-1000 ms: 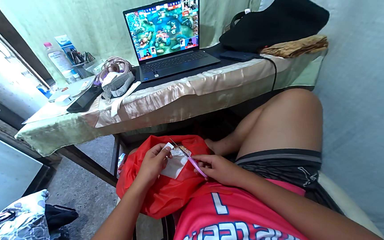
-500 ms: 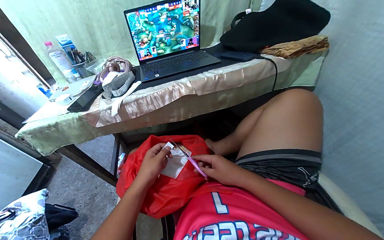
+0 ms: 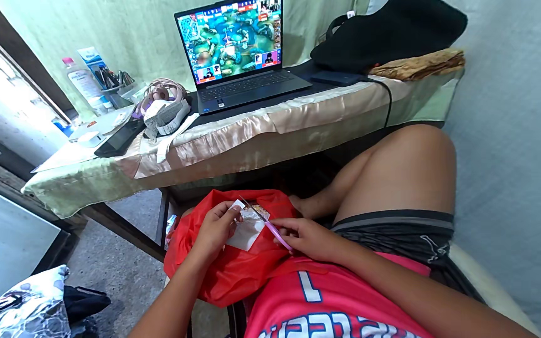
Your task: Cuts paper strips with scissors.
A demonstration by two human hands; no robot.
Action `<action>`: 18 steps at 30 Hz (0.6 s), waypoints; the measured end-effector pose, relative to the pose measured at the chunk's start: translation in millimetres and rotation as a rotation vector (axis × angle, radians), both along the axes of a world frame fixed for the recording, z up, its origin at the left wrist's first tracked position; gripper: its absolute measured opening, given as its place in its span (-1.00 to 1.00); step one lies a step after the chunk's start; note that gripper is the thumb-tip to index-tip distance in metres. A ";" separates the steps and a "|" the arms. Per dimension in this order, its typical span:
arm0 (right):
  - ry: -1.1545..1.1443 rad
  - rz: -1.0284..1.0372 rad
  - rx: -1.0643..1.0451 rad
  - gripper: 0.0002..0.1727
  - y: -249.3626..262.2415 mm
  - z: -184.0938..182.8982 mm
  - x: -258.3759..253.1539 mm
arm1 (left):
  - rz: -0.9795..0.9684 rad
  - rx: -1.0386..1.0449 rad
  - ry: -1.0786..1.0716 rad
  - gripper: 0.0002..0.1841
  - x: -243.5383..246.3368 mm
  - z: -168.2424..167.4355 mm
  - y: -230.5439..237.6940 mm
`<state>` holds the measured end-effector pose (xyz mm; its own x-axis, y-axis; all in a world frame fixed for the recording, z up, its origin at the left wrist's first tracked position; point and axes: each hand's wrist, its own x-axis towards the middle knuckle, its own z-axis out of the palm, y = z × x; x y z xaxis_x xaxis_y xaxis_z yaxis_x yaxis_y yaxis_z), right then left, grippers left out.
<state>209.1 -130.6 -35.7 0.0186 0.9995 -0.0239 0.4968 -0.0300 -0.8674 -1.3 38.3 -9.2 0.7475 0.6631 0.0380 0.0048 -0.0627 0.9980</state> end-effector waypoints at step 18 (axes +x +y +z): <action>0.005 -0.005 -0.012 -0.51 -0.1 -2.6 -0.8 | 0.000 -0.013 0.006 -0.76 0.1 -0.3 0.5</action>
<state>208.3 -130.7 -38.3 0.0240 0.9991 -0.0364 0.4925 -0.0435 -0.8692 -1.2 38.8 -9.5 0.7479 0.6633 0.0250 0.0109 -0.0499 0.9987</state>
